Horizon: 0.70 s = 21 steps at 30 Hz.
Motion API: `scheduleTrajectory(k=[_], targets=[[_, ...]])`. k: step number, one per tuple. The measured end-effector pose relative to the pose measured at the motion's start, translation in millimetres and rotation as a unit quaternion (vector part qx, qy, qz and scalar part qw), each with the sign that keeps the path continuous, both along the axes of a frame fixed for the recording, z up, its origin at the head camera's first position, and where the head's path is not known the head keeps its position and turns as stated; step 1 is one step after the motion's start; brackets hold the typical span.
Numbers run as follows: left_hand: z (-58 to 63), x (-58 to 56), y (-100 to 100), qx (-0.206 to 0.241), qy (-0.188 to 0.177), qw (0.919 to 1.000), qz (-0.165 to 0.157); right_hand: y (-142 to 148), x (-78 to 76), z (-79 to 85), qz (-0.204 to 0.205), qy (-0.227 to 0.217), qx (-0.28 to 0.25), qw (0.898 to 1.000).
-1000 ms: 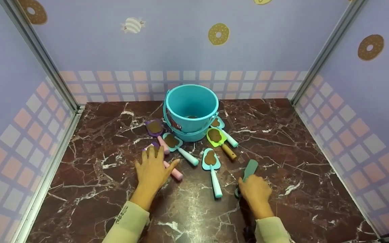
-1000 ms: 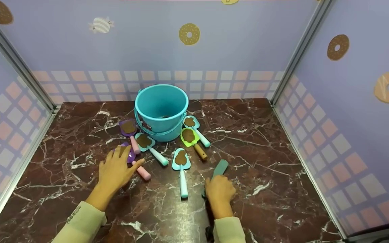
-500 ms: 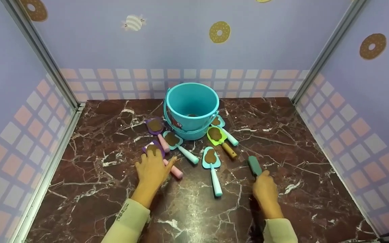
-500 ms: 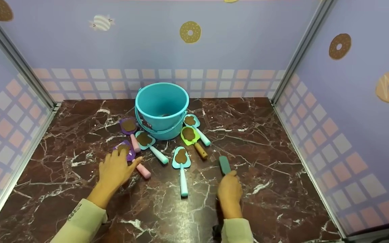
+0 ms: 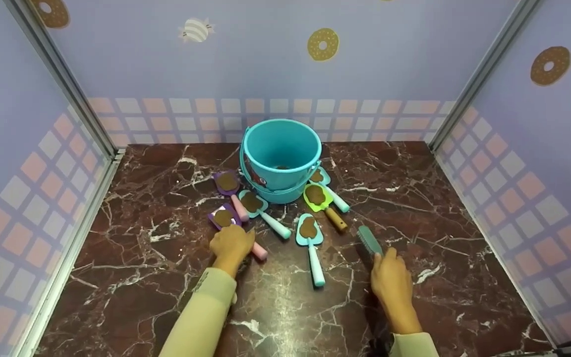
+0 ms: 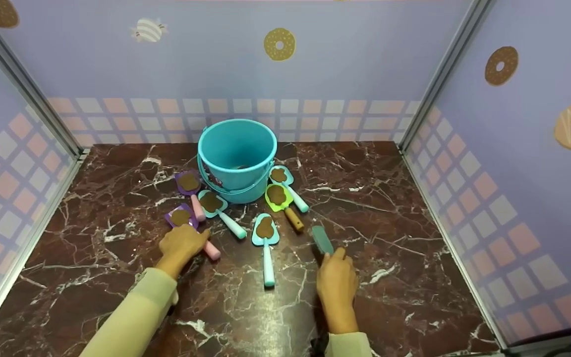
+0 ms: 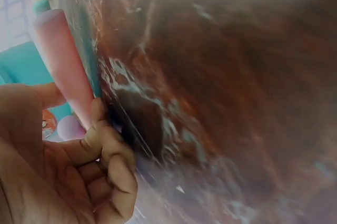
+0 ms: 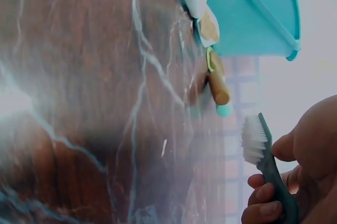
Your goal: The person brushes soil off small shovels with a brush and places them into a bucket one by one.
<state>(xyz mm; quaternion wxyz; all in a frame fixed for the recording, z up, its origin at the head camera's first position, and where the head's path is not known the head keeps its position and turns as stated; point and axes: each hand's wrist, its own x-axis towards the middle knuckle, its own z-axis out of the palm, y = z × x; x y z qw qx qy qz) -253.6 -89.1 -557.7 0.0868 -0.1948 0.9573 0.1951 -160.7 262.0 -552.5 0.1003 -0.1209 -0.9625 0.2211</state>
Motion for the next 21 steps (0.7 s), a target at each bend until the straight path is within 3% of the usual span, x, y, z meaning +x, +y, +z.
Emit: scheduleTrajectory(k=[7,13,21], targets=[[-0.3,-6.5,8,-0.015,-0.021,0.9995,0.015,-4,2.7,7.7,-0.004,0.017,-0.002,1.0],[-0.9,-3.9,9,-0.008,-0.009,0.9998,0.019,-7,3.0,10.9,0.001,0.013,-0.008,1.0],[-3.6,6.3,-16,-0.018,0.011,0.9996,0.017,-8,4.7,16.4,0.021,0.017,-0.006,1.0]])
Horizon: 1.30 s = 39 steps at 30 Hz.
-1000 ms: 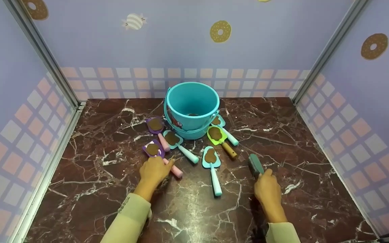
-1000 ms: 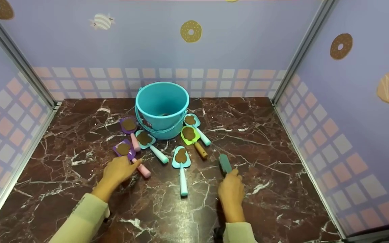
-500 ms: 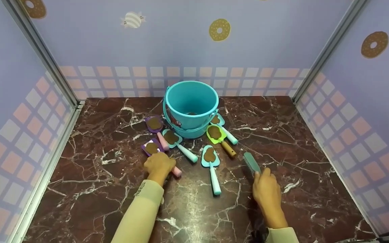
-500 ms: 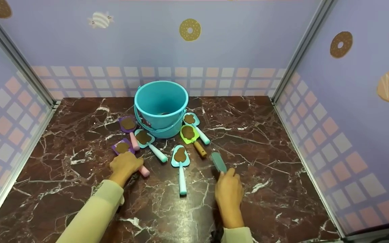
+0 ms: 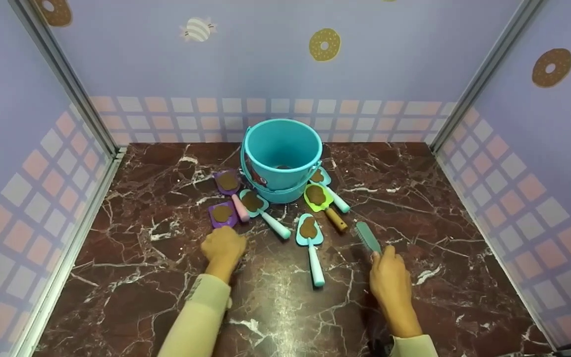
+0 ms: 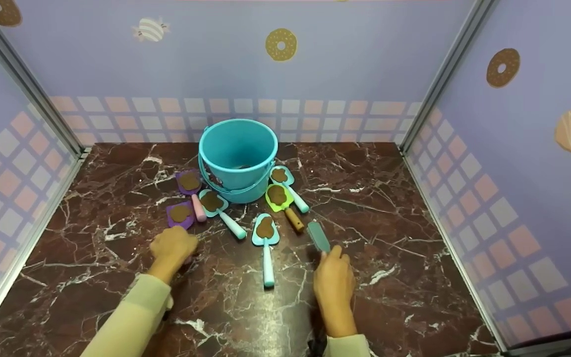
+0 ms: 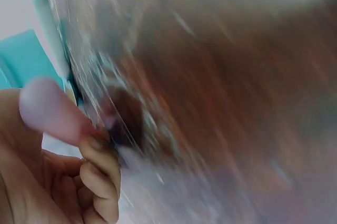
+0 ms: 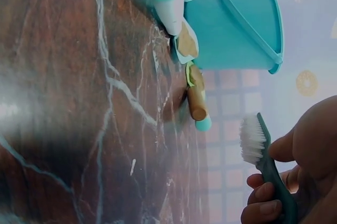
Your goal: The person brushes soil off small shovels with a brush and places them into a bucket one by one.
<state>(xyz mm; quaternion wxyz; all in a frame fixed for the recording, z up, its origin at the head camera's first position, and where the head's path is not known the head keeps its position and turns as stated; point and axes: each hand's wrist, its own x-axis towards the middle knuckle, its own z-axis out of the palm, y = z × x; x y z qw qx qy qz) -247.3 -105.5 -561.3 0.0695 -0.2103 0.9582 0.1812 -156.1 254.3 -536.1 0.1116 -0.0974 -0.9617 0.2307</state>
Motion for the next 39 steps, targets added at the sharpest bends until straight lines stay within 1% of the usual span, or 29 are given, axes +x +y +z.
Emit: scheduleTrajectory(k=[3,5,8,9,11,13,15,18,20,24,26,27,29,32,36,39], targets=[[2.9,7.3,-17,-0.017,0.005,0.9998,-0.008,0,-0.5,2.0,0.004,0.026,0.01,1.0],[6.2,13.6,-26,-0.03,0.021,0.9991,-0.022,-1,-1.7,3.3,0.011,0.048,0.014,0.999],[10.5,26.0,-36,-0.05,0.076,0.9949,-0.044,-1,-4.2,5.1,0.025,0.077,0.015,0.997],[12.2,30.9,-38,-0.055,0.099,0.9921,-0.053,-2,-4.9,5.8,0.031,0.084,0.014,0.996],[15.0,40.8,-41,-0.065,0.15,0.9839,-0.073,-5,-6.3,7.4,0.041,0.093,0.013,0.995],[19.5,50.1,-40,-0.078,0.198,0.972,-0.101,-9,-7.8,9.6,0.053,0.099,0.01,0.994],[25.2,57.4,-38,-0.088,0.241,0.9579,-0.128,-16,-9.0,12.7,0.066,0.104,0.007,0.992],[35.1,65.5,-32,-0.102,0.294,0.9363,-0.162,-30,-11.2,18.8,0.096,0.115,0.003,0.989],[40.6,69.2,-27,-0.112,0.327,0.9209,-0.179,-44,-12.3,24.4,0.115,0.125,0.004,0.985],[48.8,74.1,-18,-0.143,0.387,0.8874,-0.206,-75,-11.3,36.8,0.166,0.145,0.013,0.975],[53.4,75.8,-12,-0.156,0.406,0.8745,-0.214,-91,-8.9,42.6,0.195,0.155,0.023,0.968],[55.8,77.0,-9,-0.16,0.411,0.8706,-0.217,-98,-7.7,44.8,0.208,0.161,0.028,0.964],[61.0,79.9,-3,-0.163,0.415,0.8672,-0.221,-111,-5.3,48.6,0.23,0.169,0.036,0.958],[68.3,85.3,6,-0.166,0.411,0.8675,-0.226,-128,-4.1,50.5,0.245,0.185,0.053,0.95],[74.6,92.8,16,-0.168,0.412,0.8646,-0.234,-141,-3.4,48.8,0.247,0.221,0.079,0.94],[75.9,97.1,20,-0.168,0.417,0.8629,-0.232,-144,-3.7,47.5,0.242,0.247,0.088,0.934]])
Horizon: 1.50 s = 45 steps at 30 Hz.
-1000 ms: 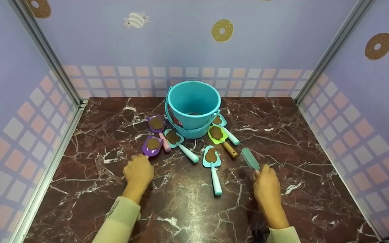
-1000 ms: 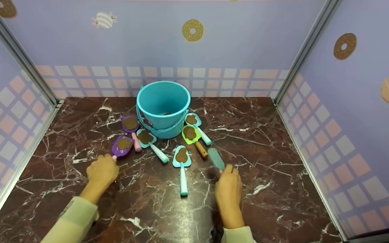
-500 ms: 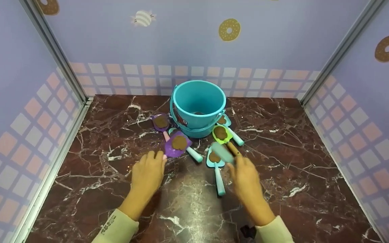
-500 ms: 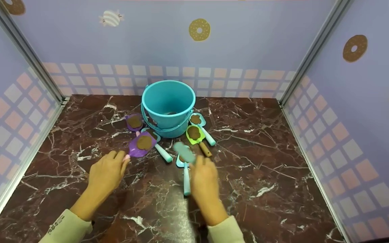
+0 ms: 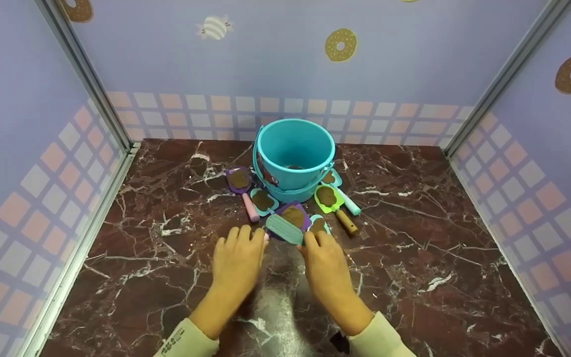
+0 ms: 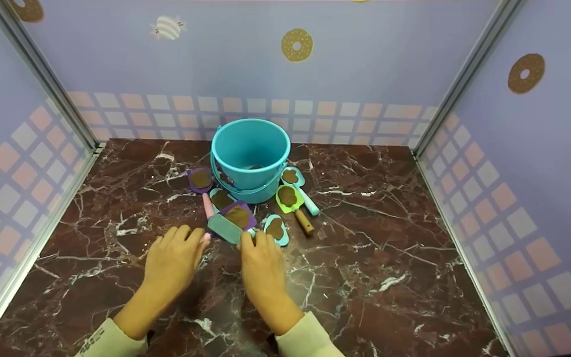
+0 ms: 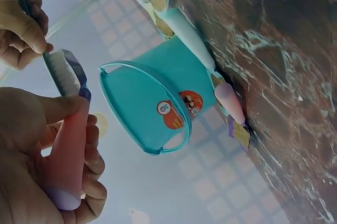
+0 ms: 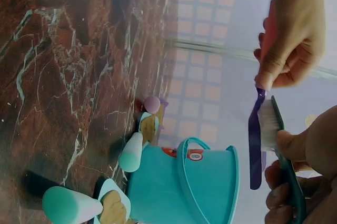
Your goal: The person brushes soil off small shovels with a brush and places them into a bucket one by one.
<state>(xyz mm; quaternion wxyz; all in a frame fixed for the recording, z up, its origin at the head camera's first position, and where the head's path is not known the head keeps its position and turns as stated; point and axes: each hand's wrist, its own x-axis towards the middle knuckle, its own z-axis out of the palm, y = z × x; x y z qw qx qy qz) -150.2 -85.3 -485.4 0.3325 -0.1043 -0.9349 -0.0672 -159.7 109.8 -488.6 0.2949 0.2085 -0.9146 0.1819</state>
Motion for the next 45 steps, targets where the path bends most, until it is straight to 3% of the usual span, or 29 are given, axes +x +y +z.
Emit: scheduleTrajectory(k=[7,14,23,39,45], targets=[[0.3,6.6,7,0.014,0.005,0.9999,0.006,15,-8.5,-0.4,-0.02,0.02,-0.014,1.0],[0.3,11.2,7,0.02,-0.013,0.9996,0.018,25,-18.4,-1.1,-0.031,0.015,-0.039,0.999],[3.3,11.5,11,0.026,-0.01,0.9994,0.019,11,1.8,1.0,0.013,0.001,-0.04,0.999],[-3.8,16.8,12,0.032,-0.018,0.9989,0.03,24,-10.0,-4.6,-0.025,-0.004,-0.042,0.999],[-0.6,15.8,12,0.03,-0.03,0.9984,0.038,18,-0.5,-0.2,0.006,0.011,-0.071,0.997]])
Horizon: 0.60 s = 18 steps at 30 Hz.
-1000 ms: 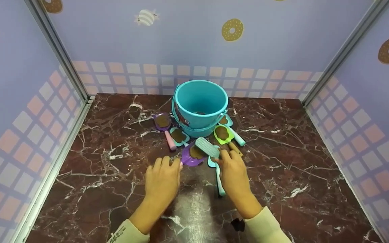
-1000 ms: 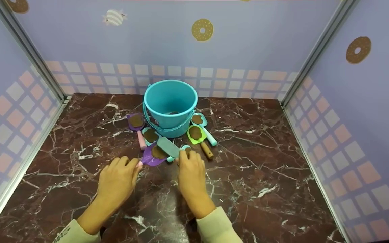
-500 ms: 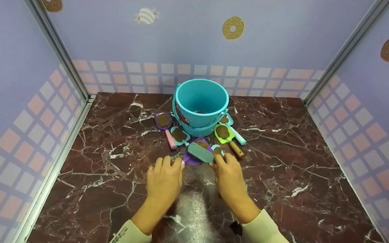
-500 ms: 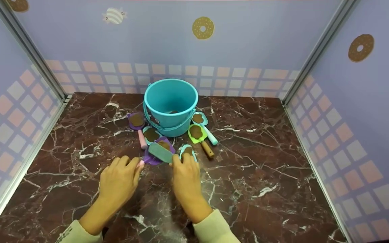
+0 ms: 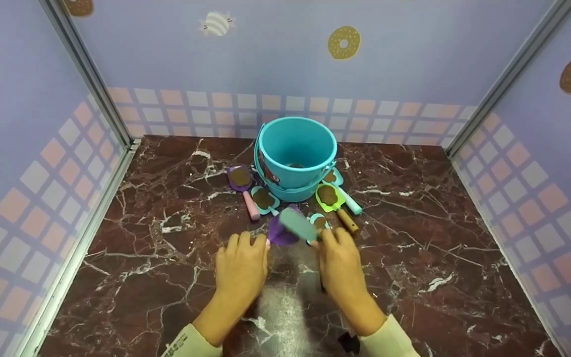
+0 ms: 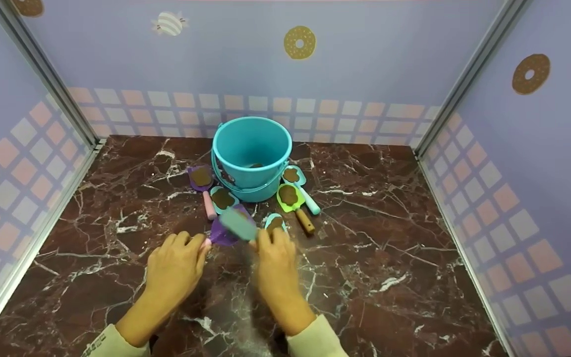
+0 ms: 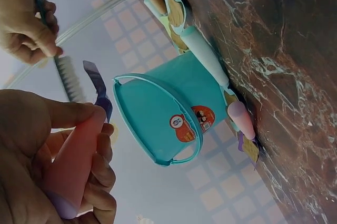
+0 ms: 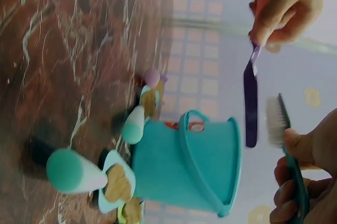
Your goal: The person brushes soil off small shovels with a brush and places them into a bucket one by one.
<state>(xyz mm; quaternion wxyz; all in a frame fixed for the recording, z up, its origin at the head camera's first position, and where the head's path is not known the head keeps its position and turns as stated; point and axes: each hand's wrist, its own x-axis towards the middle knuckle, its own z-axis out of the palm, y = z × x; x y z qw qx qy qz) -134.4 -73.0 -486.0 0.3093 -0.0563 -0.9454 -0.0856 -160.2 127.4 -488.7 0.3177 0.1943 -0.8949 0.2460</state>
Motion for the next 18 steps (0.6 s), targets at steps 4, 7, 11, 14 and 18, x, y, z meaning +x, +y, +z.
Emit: scheduleTrajectory(k=[4,7,11,14,18], targets=[[3.6,1.4,2,-0.002,-0.003,1.0,0.0,-8,6.9,-1.5,0.023,0.009,0.021,0.999],[3.9,3.4,2,0.003,-0.001,1.0,-0.003,-8,6.4,-1.9,0.008,0.007,0.032,0.999],[3.5,5.6,0,0.006,-0.008,0.9999,-0.002,-2,0.2,-1.3,-0.015,-0.007,0.03,0.999],[3.9,6.0,-2,0.005,-0.017,0.9998,-0.001,2,-5.0,-0.6,-0.021,-0.012,0.032,0.999],[2.8,6.2,-3,0.006,-0.028,0.9996,0.0,7,-12.2,-0.4,-0.025,-0.004,0.015,1.0]])
